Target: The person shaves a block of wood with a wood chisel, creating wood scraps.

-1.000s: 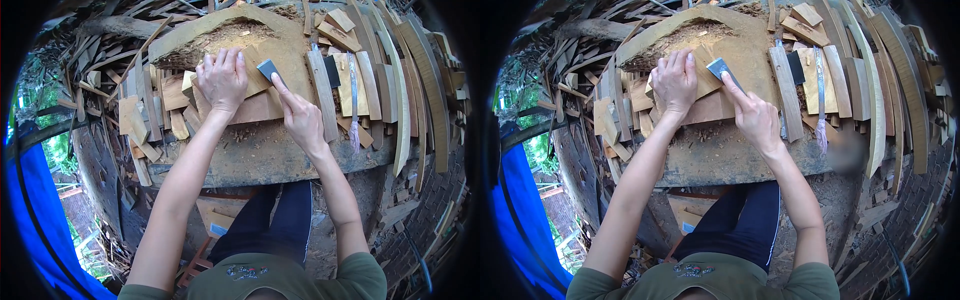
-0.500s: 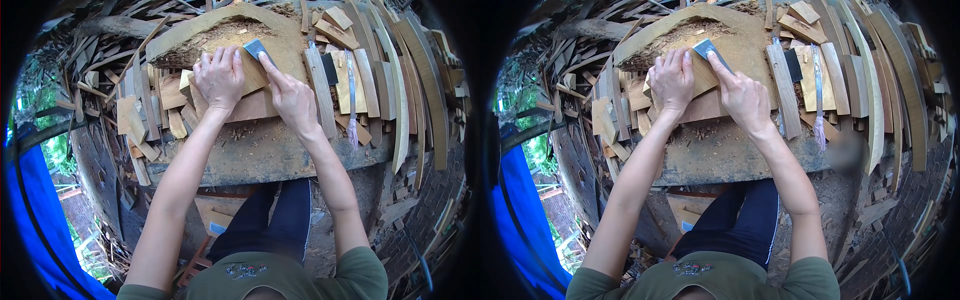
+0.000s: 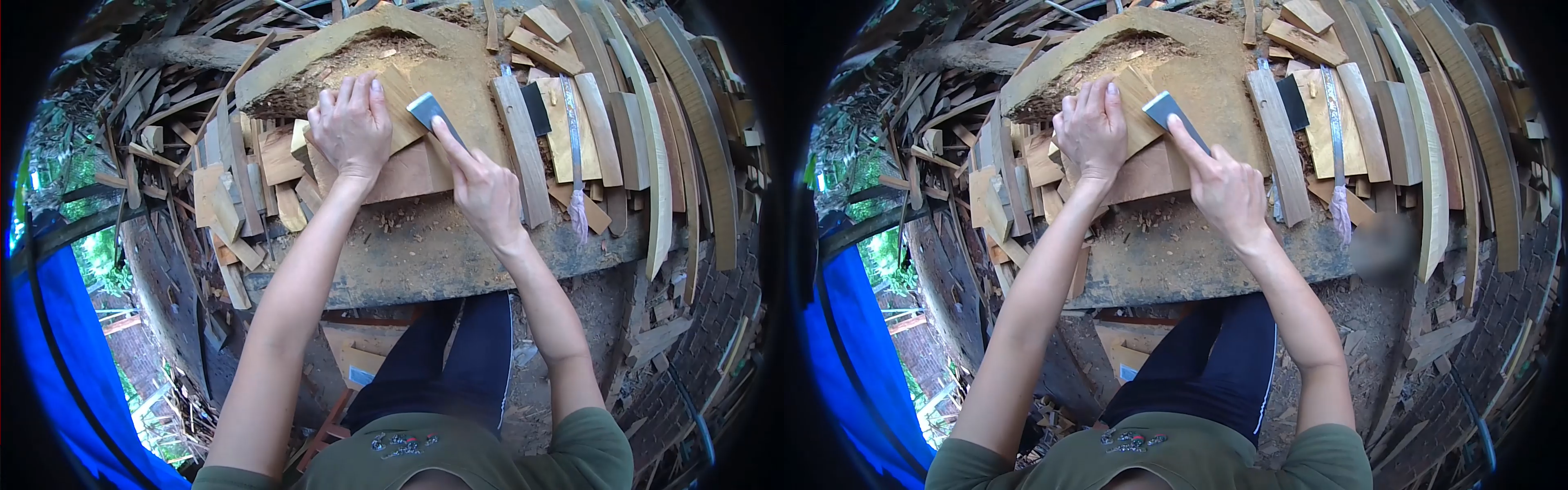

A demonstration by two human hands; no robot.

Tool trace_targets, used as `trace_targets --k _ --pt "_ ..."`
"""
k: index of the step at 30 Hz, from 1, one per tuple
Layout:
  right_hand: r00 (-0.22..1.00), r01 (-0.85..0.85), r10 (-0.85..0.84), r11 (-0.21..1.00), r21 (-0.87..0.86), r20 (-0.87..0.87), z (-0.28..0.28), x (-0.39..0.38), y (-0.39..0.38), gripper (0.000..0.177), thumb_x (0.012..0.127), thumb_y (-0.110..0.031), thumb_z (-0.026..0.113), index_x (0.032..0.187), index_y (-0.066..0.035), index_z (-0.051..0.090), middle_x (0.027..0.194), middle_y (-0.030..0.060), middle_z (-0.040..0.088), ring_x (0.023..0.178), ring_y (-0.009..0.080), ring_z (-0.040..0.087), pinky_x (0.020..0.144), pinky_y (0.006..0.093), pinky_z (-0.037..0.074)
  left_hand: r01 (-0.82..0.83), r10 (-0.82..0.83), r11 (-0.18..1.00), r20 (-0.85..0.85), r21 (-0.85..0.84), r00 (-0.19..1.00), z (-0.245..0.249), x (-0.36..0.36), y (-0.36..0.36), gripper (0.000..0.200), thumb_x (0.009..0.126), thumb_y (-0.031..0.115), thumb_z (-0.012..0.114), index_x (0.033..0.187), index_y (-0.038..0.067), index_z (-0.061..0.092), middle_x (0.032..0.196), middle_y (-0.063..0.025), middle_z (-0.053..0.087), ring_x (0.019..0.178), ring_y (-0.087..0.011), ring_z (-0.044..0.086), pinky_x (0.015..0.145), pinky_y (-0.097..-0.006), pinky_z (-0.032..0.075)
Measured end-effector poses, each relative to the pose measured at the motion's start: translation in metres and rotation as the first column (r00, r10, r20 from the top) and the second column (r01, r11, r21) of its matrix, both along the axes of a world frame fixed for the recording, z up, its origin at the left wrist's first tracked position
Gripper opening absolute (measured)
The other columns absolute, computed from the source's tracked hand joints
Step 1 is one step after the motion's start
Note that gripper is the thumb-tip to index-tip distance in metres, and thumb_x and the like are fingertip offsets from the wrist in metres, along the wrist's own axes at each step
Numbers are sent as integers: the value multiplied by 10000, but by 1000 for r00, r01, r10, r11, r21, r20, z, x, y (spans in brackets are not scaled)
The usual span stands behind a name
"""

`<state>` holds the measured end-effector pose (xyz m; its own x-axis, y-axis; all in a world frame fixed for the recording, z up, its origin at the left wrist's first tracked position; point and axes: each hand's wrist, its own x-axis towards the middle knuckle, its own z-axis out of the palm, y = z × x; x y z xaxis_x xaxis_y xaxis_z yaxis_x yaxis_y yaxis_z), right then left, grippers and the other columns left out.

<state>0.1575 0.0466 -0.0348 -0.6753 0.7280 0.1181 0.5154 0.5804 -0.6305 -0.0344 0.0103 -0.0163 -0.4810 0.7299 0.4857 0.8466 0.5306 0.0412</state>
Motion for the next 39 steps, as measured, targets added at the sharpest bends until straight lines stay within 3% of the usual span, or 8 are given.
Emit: trace_targets --k 4,7,10,15,25,28,30,39 --pt "995 -3 0 1000 -31 -95 -1 -22 20 555 958 -153 562 1461 -368 466 665 148 620 566 335 663 516 457 545 8 -8 1000 -3 14 1000 -3 0 0 249 998 328 507 1083 197 702 1004 38 697 886 -188 605 786 -347 411" --pt "962 -44 73 993 112 -264 -5 -43 36 488 994 -187 536 1459 -327 483 671 157 637 551 318 666 476 433 527 13 -13 1000 13 16 1000 -1 -2 1 229 971 298 528 1078 192 700 967 23 684 875 -202 583 809 -361 412" --pt "991 -65 62 998 -23 -119 -2 -14 22 490 996 -194 538 1465 -321 476 676 166 642 574 317 677 481 430 526 26 -27 999 28 29 999 2 -1 1 225 968 295 534 1073 184 700 968 19 679 880 -207 581 811 -365 413" --pt "981 -64 73 996 54 -179 -1 -36 37 536 987 -182 553 1488 -330 437 686 168 652 573 314 677 497 435 535 21 -20 1000 -7 18 1000 -3 -2 0 234 991 311 514 1093 204 696 967 31 679 869 -190 590 774 -339 407" --pt "990 -91 90 996 -6 -109 3 -25 34 538 974 -170 556 1475 -332 451 682 157 644 572 323 665 523 441 543 23 -23 1000 -7 10 1000 -1 -2 0 242 997 314 507 1094 202 698 970 35 680 868 -189 587 781 -339 402" --pt "974 -82 91 995 51 -209 5 -35 38 565 968 -158 560 1488 -342 432 674 156 638 571 314 663 532 441 543 12 -12 1000 -3 -13 1000 1 -1 0 239 996 313 509 1096 205 697 978 36 684 869 -186 590 777 -335 404" --pt "990 -102 96 993 -57 -106 6 -18 29 559 966 -160 559 1480 -345 440 679 157 635 595 321 665 558 440 552 15 -15 1000 -15 -13 1000 1 0 1 238 996 313 509 1094 205 697 982 37 688 866 -186 593 773 -337 406" --pt "973 -152 118 974 -168 -197 2 -14 37 522 976 -184 561 1458 -361 461 811 162 706 715 341 699 616 459 558 15 -16 1000 22 10 1000 1 -1 0 248 990 323 519 1096 193 701 1011 38 699 874 -195 604 791 -360 419"
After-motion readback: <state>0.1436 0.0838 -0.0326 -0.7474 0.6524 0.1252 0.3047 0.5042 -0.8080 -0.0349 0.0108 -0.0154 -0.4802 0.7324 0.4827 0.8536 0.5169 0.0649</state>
